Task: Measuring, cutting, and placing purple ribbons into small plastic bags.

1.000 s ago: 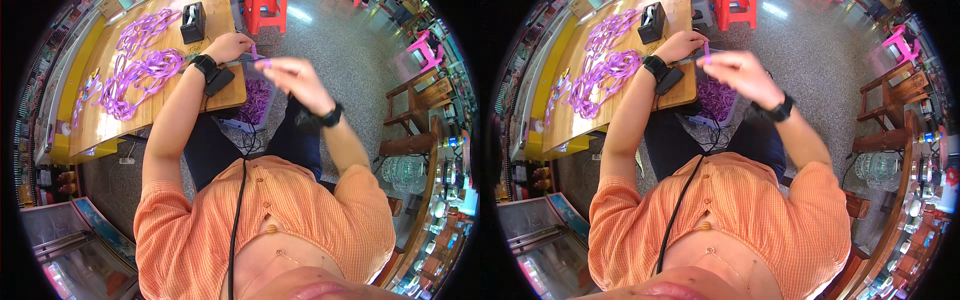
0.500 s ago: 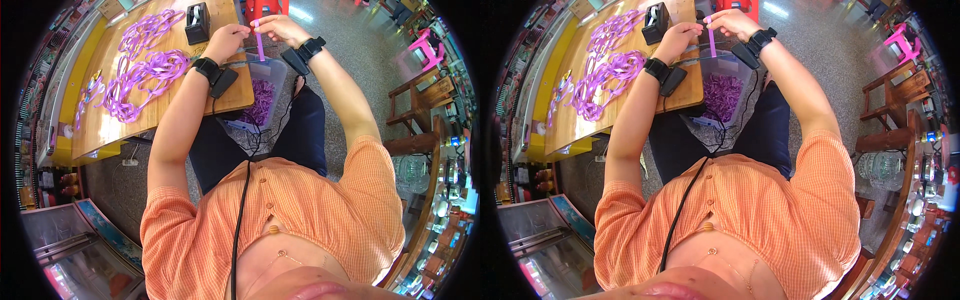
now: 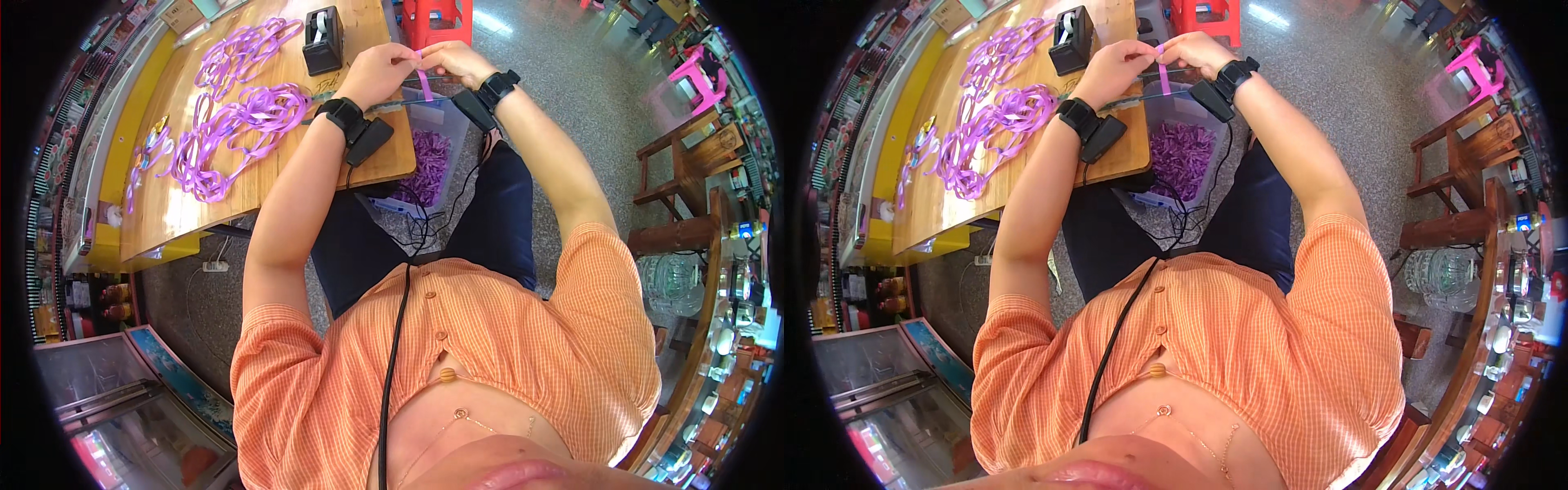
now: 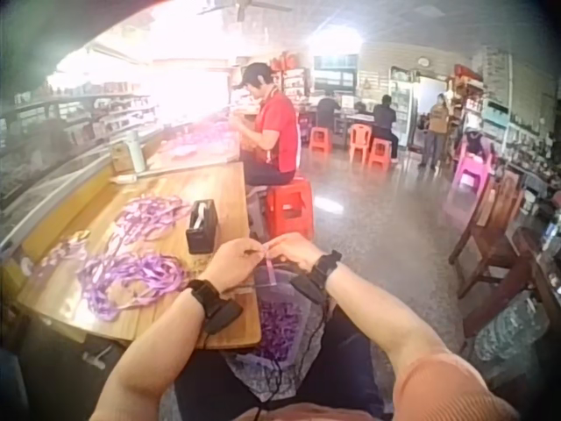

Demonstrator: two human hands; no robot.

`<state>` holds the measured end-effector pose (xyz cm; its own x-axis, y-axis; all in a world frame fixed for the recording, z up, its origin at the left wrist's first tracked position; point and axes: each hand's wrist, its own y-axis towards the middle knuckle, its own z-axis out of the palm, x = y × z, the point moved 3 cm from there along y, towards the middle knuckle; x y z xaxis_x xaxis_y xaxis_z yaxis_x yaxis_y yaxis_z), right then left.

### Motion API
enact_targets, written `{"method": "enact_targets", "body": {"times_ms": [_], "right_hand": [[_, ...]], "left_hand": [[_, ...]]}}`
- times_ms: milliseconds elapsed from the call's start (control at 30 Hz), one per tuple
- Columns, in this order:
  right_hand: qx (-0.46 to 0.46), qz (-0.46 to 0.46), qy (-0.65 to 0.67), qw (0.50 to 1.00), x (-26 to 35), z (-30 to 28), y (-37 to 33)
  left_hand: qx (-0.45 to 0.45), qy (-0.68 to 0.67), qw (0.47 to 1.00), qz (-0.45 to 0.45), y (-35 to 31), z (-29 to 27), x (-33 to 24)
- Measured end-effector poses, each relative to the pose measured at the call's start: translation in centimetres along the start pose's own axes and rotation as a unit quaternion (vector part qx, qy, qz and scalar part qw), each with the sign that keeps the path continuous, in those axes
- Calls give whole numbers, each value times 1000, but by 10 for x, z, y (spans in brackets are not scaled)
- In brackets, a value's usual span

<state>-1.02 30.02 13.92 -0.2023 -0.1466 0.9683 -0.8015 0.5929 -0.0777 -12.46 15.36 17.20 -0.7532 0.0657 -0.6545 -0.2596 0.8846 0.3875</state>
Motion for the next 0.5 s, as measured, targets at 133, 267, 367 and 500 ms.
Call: {"method": "enact_targets", "body": {"times_ms": [133, 267, 367, 500], "right_hand": [[4, 22, 86, 996, -2, 0, -1], [-10, -26, 93, 995, 1, -2, 0], [-16, -28, 96, 995, 5, 0, -2], [-9, -1, 69, 998, -4, -2, -1]], "left_hand": [[9, 9, 1000, 9, 0, 2, 0], [11, 17, 1000, 5, 1, 2, -1], [16, 11, 1000, -12, 1, 2, 0], [44, 15, 999, -4, 1, 6, -1]]}}
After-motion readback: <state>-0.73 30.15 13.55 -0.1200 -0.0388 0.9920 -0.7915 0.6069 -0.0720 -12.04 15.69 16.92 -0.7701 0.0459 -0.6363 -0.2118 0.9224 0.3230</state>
